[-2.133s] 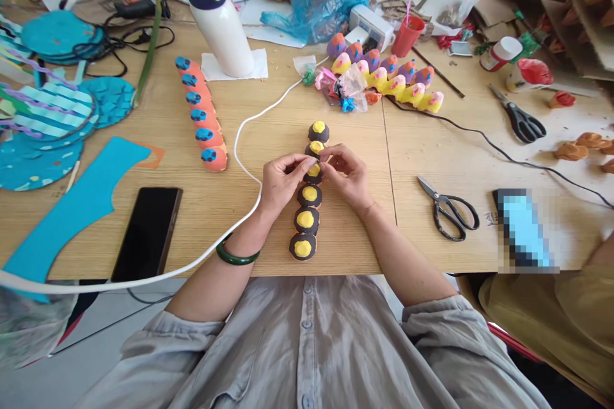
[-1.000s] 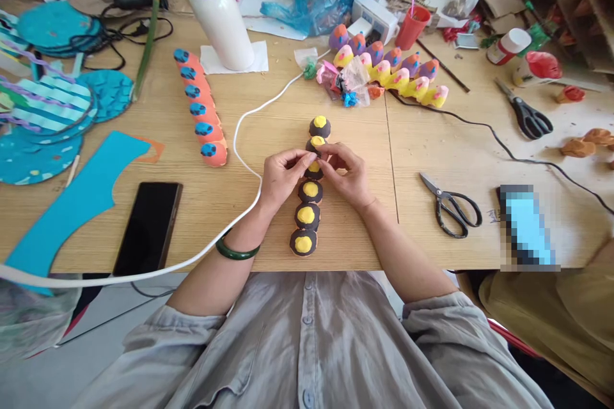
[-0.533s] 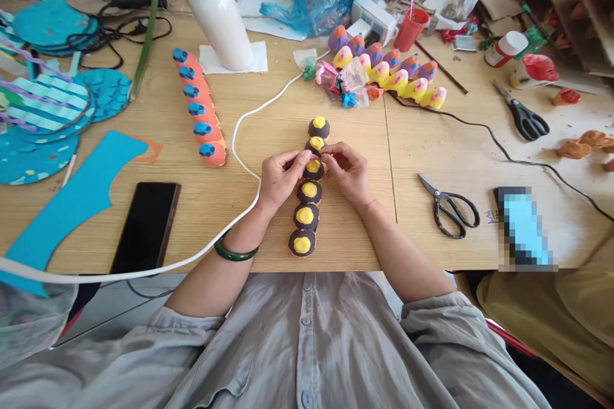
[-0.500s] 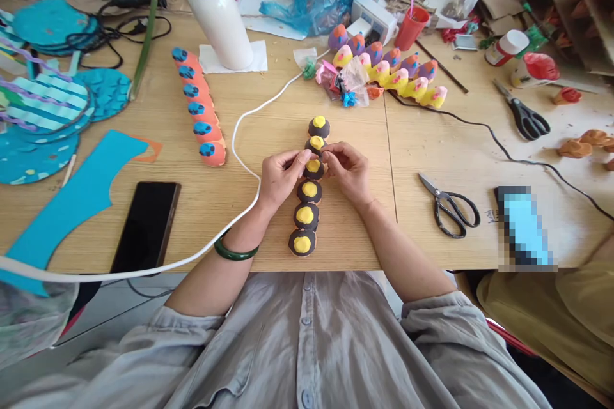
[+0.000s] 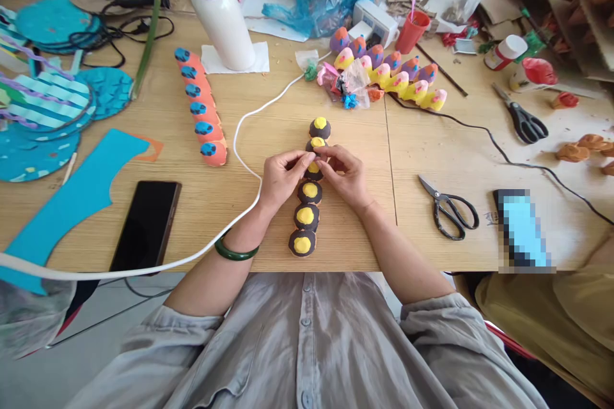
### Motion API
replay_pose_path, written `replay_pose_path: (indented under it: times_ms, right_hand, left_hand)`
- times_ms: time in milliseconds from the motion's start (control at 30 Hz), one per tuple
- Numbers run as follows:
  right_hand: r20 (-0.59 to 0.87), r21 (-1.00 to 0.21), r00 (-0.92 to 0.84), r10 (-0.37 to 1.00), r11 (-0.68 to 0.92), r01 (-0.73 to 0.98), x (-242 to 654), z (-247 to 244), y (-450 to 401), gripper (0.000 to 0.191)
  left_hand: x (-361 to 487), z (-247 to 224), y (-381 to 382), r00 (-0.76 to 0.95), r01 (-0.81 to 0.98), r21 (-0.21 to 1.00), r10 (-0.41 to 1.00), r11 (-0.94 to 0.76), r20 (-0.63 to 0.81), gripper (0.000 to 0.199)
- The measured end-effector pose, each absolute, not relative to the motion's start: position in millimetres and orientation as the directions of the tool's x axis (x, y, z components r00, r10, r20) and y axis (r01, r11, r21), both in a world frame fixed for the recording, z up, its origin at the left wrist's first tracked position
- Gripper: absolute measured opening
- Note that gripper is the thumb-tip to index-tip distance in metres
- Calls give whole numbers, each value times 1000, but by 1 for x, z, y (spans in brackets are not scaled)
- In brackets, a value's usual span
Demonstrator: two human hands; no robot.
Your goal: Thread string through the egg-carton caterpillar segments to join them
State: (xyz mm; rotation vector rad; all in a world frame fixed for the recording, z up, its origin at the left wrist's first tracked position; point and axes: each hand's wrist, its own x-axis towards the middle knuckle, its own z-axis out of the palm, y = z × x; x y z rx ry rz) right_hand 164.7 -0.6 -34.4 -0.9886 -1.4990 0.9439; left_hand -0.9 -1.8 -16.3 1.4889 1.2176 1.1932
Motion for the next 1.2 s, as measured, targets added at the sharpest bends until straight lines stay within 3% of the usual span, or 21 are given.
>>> replay_pose_path:
  times_ms: [167,367,533,700,1200]
  right_hand:
    - [372,-911,-91,924,382,154,166,-35,0,31]
    - [411,-890,-118,904,426,163,167,-35,1,35]
    - [263,-955,-16,965,263,138,167,-31,0,49]
    - [128,-990,24,992,129,-52,166,-27,1,54]
    - [15,-980,-29,999,9,-197,167,-31,7,52]
  left_hand:
    - [1,-16,-4,75,270,930,968,-251,240,28]
    - [1,-12,-5,85,255,948,981,-192,175,39]
    - [-2,-11,-3,22,218,962,986,-165,164,40]
    - [-3,-15,0,-7,166,979,992,-122,125,41]
    - [-3,-19,0,-6,152,981,992,-123,126,40]
